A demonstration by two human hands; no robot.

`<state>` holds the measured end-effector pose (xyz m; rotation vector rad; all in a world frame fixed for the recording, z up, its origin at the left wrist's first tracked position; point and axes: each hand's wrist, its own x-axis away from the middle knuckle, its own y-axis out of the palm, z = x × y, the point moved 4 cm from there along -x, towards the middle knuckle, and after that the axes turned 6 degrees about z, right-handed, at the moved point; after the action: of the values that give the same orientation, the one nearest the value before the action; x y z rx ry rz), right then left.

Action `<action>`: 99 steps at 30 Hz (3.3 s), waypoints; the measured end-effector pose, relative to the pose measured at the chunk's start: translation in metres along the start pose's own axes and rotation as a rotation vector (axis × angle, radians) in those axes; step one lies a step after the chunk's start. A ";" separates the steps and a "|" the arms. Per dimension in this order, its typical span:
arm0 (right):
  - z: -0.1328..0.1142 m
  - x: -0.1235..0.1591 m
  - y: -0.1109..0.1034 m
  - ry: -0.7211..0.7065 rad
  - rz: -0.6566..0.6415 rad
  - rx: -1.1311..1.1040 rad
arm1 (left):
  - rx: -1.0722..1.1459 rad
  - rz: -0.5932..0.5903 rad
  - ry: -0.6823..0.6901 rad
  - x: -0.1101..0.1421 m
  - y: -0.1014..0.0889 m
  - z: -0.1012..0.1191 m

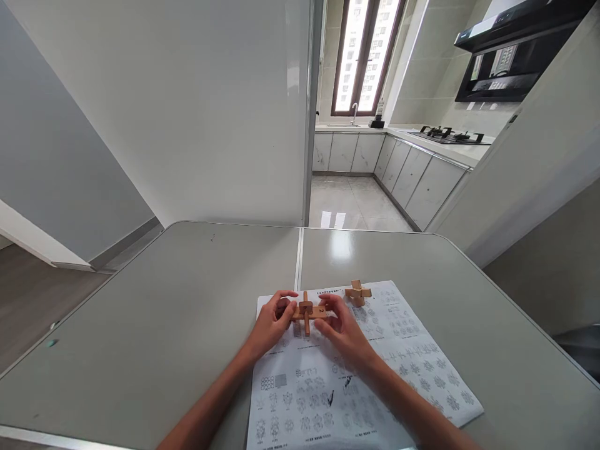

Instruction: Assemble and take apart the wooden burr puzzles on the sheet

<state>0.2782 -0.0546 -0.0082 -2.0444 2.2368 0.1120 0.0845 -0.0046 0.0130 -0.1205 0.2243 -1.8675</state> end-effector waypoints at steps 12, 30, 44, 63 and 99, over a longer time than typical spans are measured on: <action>-0.008 0.013 0.007 -0.225 -0.144 0.252 | 0.003 -0.077 0.042 0.007 0.006 0.010; 0.002 0.006 -0.005 -0.245 0.012 0.340 | 0.218 0.304 -0.103 -0.008 -0.018 -0.002; -0.006 0.014 0.010 -0.417 -0.153 0.594 | 0.244 0.309 -0.120 -0.007 -0.015 -0.001; -0.009 0.008 0.006 0.229 -0.195 -0.190 | -0.412 0.340 0.434 0.014 -0.004 0.005; -0.007 0.011 -0.009 0.139 -0.130 0.335 | -0.602 0.432 0.251 0.000 -0.023 -0.001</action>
<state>0.2860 -0.0671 -0.0021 -2.0541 2.0170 -0.3998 0.0633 0.0024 0.0171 -0.2279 0.9118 -1.3336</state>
